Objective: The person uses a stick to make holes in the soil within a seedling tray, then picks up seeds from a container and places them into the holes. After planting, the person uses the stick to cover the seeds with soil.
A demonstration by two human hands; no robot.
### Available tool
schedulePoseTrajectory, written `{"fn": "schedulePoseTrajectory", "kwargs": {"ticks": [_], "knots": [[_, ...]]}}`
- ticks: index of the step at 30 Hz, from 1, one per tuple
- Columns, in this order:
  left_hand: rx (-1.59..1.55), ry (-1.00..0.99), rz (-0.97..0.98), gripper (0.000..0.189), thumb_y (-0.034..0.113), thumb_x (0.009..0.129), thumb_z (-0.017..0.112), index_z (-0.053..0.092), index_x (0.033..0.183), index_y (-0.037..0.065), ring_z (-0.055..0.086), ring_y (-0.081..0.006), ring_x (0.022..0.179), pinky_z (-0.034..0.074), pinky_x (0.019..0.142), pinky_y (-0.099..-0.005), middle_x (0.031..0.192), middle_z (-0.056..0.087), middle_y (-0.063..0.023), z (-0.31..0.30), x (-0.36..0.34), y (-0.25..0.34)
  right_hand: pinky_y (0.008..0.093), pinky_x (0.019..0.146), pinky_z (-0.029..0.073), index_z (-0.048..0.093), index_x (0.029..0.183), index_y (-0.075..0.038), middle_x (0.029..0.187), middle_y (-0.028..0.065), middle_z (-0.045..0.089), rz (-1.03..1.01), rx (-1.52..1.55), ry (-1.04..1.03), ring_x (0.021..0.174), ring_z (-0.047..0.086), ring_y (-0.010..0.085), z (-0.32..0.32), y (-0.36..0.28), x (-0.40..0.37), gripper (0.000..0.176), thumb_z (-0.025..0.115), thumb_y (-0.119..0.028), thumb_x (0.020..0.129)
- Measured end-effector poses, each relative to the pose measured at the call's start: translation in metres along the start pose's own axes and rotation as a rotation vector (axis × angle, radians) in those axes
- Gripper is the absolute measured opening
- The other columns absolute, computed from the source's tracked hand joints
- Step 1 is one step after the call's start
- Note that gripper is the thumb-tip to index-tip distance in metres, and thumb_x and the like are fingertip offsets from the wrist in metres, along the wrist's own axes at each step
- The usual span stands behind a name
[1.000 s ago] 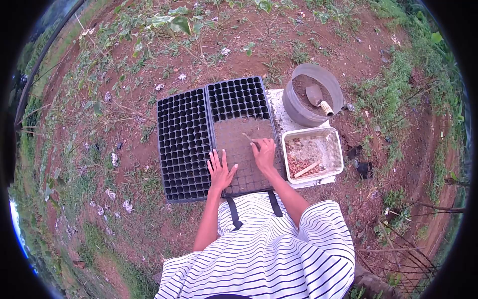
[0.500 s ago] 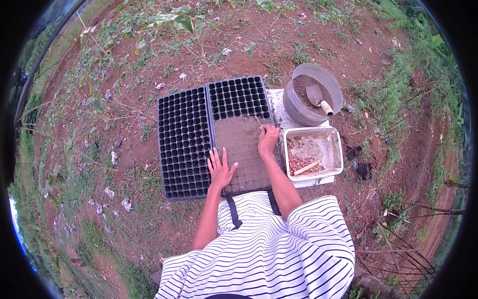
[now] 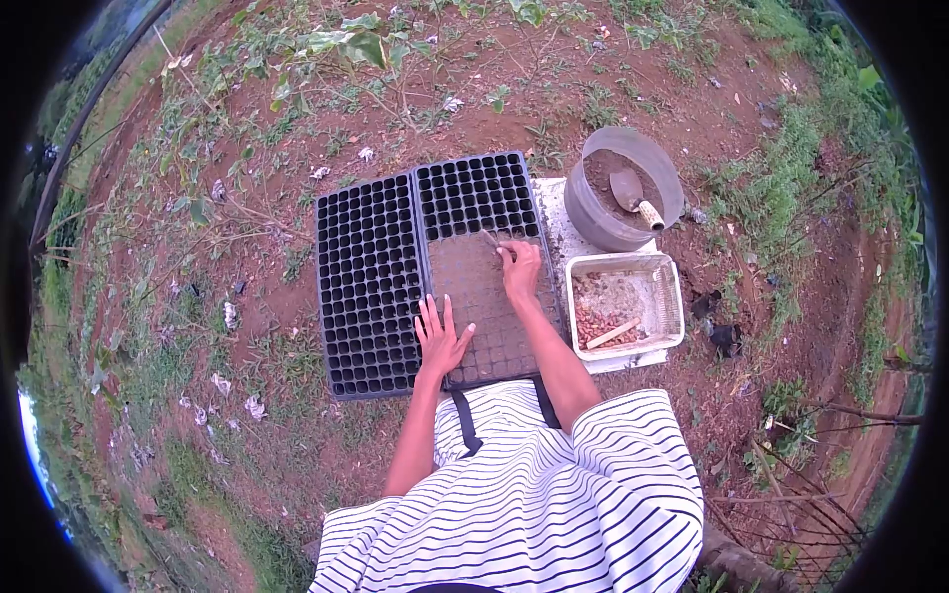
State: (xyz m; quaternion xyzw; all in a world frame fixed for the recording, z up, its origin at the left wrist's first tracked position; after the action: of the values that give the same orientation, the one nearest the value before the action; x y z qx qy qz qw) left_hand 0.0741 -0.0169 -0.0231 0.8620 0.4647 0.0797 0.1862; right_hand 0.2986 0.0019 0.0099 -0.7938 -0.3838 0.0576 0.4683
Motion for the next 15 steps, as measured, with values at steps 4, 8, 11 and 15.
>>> {"fn": "schedulePoseTrajectory", "kwargs": {"ticks": [4, 8, 11, 15], "knots": [[-0.004, -0.003, 0.005, 0.082, 0.059, 0.093, 0.042, 0.019, 0.150, 0.005, 0.003, -0.0433, 0.144, 0.009, 0.112, -0.0586, 0.155, 0.006, -0.0275, 0.001, 0.000, 0.000, 0.0394, 0.078, 0.042, 0.070, 0.085, -0.007, 0.083, 0.0069, 0.064, -0.099, -0.005, -0.014, 0.085, 0.054, 0.0272, -0.011, 0.002, -0.010, 0.007, 0.070, -0.007, 0.078], [-0.004, -0.012, 0.003, 0.082, 0.059, 0.093, 0.042, 0.019, 0.150, 0.005, 0.003, -0.0432, 0.144, 0.009, 0.112, -0.0586, 0.154, 0.005, -0.0281, 0.000, 0.000, 0.000, 0.0385, 0.080, 0.040, 0.071, 0.085, -0.010, 0.087, 0.0047, 0.063, -0.213, -0.107, -0.076, 0.086, 0.053, 0.0257, -0.023, -0.004, -0.023, 0.008, 0.069, -0.008, 0.078], [0.001, 0.000, 0.015, 0.082, 0.059, 0.093, 0.042, 0.019, 0.150, 0.005, 0.003, -0.0431, 0.144, 0.008, 0.112, -0.0586, 0.154, 0.005, -0.0286, 0.000, 0.000, 0.000, 0.0377, 0.082, 0.039, 0.071, 0.086, -0.013, 0.089, 0.0028, 0.062, -0.238, -0.138, -0.088, 0.089, 0.052, 0.0244, -0.022, -0.005, -0.025, 0.008, 0.068, -0.009, 0.079], [-0.009, -0.011, 0.007, 0.082, 0.059, 0.093, 0.042, 0.019, 0.150, 0.005, 0.003, -0.0432, 0.144, 0.008, 0.112, -0.0587, 0.154, 0.005, -0.0289, 0.000, 0.000, 0.000, 0.0381, 0.081, 0.040, 0.071, 0.086, -0.011, 0.088, 0.0032, 0.063, -0.204, -0.153, -0.073, 0.088, 0.052, 0.0251, -0.012, -0.002, -0.016, 0.008, 0.069, -0.008, 0.079]]}}
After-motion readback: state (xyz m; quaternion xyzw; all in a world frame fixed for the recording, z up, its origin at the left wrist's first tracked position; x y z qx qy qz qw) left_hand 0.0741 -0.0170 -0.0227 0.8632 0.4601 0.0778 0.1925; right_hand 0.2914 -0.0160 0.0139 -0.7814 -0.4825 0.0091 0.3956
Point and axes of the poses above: each hand's wrist, its own x-axis towards the middle knuckle, its own z-axis out of the palm, y = z × x, the point moved 5 cm from there along x, towards the middle knuckle
